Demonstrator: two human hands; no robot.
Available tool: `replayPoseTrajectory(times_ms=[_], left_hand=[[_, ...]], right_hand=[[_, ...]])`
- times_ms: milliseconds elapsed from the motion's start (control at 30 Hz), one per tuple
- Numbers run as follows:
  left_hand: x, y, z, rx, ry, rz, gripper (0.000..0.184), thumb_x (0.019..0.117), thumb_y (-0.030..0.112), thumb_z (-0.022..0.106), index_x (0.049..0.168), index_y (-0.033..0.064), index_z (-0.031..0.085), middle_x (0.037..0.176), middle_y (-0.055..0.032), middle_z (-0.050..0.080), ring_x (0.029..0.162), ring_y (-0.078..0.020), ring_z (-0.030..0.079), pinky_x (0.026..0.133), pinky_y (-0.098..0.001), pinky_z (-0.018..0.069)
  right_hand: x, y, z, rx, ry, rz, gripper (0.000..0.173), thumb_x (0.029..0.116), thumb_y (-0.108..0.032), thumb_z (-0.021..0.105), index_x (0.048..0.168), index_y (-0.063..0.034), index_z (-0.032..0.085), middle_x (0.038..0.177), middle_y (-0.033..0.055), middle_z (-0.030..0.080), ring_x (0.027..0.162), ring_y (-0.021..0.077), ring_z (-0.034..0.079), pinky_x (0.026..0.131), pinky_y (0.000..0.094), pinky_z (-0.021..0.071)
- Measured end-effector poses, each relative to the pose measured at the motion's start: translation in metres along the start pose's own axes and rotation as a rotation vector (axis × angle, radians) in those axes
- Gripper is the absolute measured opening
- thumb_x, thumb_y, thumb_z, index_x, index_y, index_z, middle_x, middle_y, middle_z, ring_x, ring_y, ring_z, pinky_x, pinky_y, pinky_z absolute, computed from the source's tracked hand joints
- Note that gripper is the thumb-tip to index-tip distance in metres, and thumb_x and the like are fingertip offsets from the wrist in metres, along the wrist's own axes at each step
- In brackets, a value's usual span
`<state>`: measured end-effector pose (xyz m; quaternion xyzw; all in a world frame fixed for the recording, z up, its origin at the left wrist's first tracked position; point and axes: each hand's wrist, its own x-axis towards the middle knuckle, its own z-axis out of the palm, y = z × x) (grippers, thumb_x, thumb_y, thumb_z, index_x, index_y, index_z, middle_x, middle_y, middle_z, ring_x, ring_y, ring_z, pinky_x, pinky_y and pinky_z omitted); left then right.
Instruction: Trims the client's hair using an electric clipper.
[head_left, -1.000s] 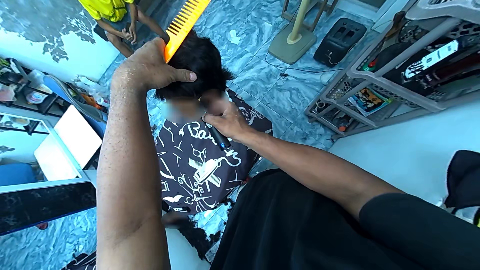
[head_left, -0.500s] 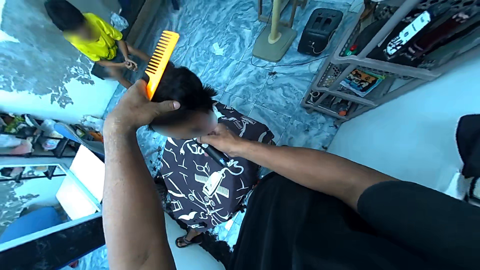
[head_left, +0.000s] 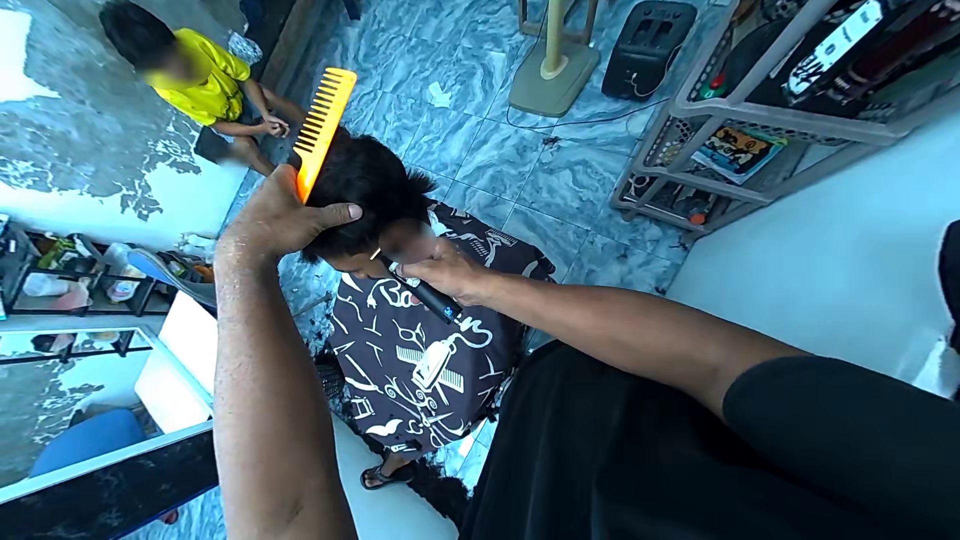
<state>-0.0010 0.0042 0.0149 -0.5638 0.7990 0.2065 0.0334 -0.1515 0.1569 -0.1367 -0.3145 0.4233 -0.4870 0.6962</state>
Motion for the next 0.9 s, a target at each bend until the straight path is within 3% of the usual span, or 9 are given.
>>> replayPoseTrajectory(times_ms=[100,433,567,700,833,900], left_hand=[[0.0003,0.0007,0.0001,0.008,0.002,0.002,0.079,0.0784,0.046,0.087,0.133,0.0041,0.049,0.115,-0.0205,0.066,0.109,-0.0338,0.066,0.095,-0.0618,0.0506],[-0.0008,0.0025,-0.0003,0.01,-0.009,-0.007,0.079,0.0786,0.046,0.087,0.134,0.0047,0.049,0.115,-0.0195,0.066,0.109,-0.0328,0.066,0.095,-0.0607,0.0506],[-0.0008,0.001,-0.0005,-0.004,-0.005,0.009,0.08,0.0784,0.045,0.088,0.136,0.005,0.048,0.118,-0.0198,0.065,0.111,-0.0331,0.065,0.097,-0.0607,0.0505],[0.0004,0.0002,-0.0001,-0.007,-0.007,0.007,0.08,0.0785,0.045,0.088,0.135,0.0042,0.048,0.118,-0.02,0.065,0.111,-0.0327,0.066,0.097,-0.0606,0.0506],[0.0017,-0.0002,-0.0006,-0.002,-0.01,0.009,0.079,0.0781,0.046,0.088,0.134,0.0052,0.049,0.117,-0.0188,0.066,0.11,-0.0314,0.066,0.097,-0.0595,0.0512],[0.0014,0.0001,-0.0005,0.004,-0.01,0.005,0.078,0.0792,0.045,0.087,0.135,0.0049,0.049,0.118,-0.0196,0.065,0.111,-0.0316,0.066,0.097,-0.0598,0.0508]], right_hand=[[0.001,-0.0013,-0.0017,-0.016,0.013,0.042,0.025,0.0977,-0.019,0.065,0.109,0.0029,0.061,0.088,0.0185,0.068,0.064,0.027,0.069,0.057,0.0412,0.0619],[0.0035,-0.0008,-0.0025,-0.039,0.021,-0.09,0.026,0.0963,-0.017,0.067,0.112,0.0041,0.061,0.085,0.0178,0.068,0.064,0.0255,0.069,0.058,0.0404,0.0619],[0.0059,0.0007,-0.0042,-0.185,0.054,-0.052,0.027,0.0925,-0.022,0.07,0.107,0.0008,0.063,0.086,0.0165,0.069,0.068,0.0262,0.071,0.063,0.0442,0.0625],[0.0064,-0.0024,-0.0025,-0.294,0.075,-0.151,0.03,0.0913,-0.026,0.072,0.11,-0.0024,0.067,0.091,0.0123,0.068,0.074,0.0228,0.068,0.068,0.0444,0.0604],[0.0079,0.0014,-0.0029,-0.436,0.098,-0.07,0.03,0.0878,-0.03,0.074,0.099,-0.0028,0.067,0.084,0.0128,0.068,0.074,0.0253,0.068,0.069,0.05,0.0582],[0.0083,-0.0001,-0.0022,-0.457,0.109,-0.116,0.031,0.0876,-0.031,0.074,0.102,-0.0046,0.069,0.086,0.0107,0.068,0.077,0.0233,0.066,0.071,0.0488,0.0562]])
